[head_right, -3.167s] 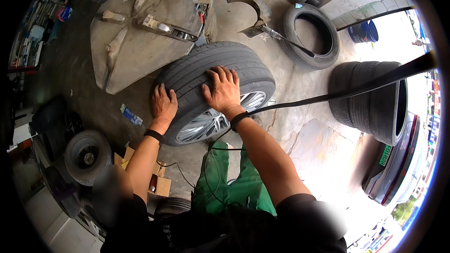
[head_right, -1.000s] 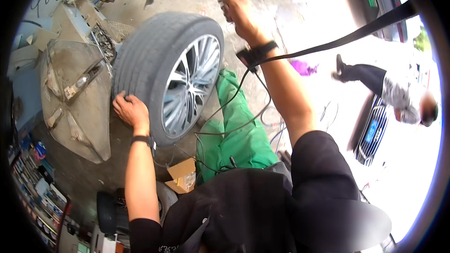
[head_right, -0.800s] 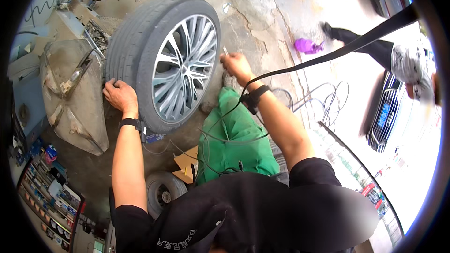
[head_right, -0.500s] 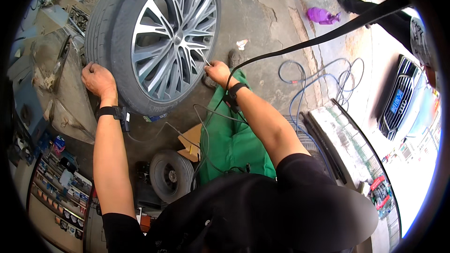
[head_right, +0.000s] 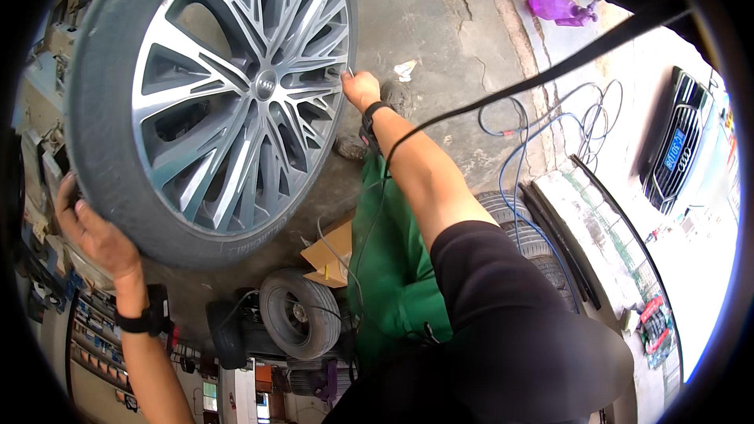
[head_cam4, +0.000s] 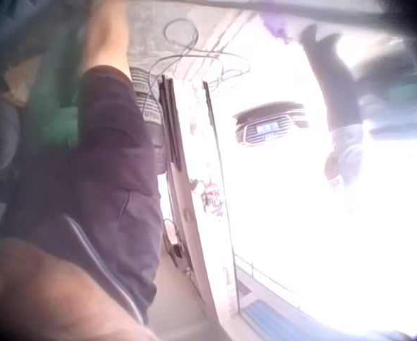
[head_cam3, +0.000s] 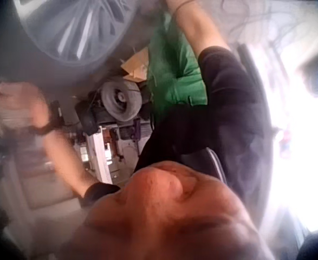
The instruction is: The person uses a floor jack to lift a car, removes lug nuts from a wheel using a cross wrench, pulls the wheel off the hub, and carries it into a shop to place it onto a tire changer machine.
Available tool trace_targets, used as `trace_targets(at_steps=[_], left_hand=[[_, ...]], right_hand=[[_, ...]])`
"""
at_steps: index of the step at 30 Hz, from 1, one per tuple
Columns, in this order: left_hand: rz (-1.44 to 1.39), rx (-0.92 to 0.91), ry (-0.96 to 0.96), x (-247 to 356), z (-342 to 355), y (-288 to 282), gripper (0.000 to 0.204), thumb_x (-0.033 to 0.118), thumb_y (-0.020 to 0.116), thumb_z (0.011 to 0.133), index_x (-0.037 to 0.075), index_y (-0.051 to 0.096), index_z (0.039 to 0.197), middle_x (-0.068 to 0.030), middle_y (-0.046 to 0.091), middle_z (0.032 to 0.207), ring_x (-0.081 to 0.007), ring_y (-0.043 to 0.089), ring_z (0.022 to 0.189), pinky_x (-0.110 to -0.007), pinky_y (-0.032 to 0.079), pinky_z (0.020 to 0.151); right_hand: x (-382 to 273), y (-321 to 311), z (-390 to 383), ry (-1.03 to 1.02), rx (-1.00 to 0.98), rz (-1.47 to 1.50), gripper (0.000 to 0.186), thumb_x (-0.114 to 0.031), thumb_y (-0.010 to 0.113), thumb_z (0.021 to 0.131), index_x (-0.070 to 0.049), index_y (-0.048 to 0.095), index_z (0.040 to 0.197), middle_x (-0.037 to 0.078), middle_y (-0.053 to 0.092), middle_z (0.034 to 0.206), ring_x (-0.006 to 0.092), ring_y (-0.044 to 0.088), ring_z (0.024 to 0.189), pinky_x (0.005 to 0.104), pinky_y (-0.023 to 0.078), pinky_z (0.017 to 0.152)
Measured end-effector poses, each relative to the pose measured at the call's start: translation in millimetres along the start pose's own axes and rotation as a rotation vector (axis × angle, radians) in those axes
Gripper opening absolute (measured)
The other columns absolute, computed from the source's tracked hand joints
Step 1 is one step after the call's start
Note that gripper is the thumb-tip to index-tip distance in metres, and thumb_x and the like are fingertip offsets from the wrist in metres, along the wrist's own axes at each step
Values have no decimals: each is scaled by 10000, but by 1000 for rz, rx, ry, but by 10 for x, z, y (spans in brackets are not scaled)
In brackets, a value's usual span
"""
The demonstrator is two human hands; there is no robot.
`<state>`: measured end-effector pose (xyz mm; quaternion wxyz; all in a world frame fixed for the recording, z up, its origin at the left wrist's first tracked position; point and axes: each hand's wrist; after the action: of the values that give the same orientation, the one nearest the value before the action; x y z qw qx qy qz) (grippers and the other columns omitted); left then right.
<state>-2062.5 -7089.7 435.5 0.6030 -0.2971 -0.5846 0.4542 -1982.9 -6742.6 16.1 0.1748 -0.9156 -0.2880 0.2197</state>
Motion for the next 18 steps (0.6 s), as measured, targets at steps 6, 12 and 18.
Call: trace_targets(at_steps=[6, 12, 18], left_hand=[[19, -108, 6, -110, 31, -52, 386, 144, 289, 1017, -32, 501, 1288, -125, 522, 1320, -244, 496, 1233, -357, 358, 1078], [65, -130, -1, -117, -38, -65, 389, 136, 281, 1007, -40, 498, 1277, -127, 500, 1317, -248, 474, 1251, -359, 333, 1089], [77, -123, 1, -57, -12, -70, 391, 150, 299, 1004, -48, 496, 1277, -132, 484, 1320, -255, 460, 1260, -373, 309, 1105]], right_hand=[[-96, 329, 306, -110, 92, 5, 516, -469, 558, 909, 24, 703, 964, 294, 671, 987, 446, 622, 1023, 468, 477, 917], [-269, 304, 176, -30, 102, -106, 336, -294, 633, 891, 28, 699, 960, 269, 680, 988, 428, 641, 998, 456, 509, 886], [-188, 244, 171, -147, 90, -93, 307, -252, 629, 884, 30, 676, 996, 286, 673, 972, 439, 639, 978, 476, 509, 873]])
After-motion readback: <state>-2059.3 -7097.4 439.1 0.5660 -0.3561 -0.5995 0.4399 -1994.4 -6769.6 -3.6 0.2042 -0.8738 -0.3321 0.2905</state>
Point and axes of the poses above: each hand's wrist, its own z-axis towards the middle knuckle, its own y-axis out of the palm, x = y × z
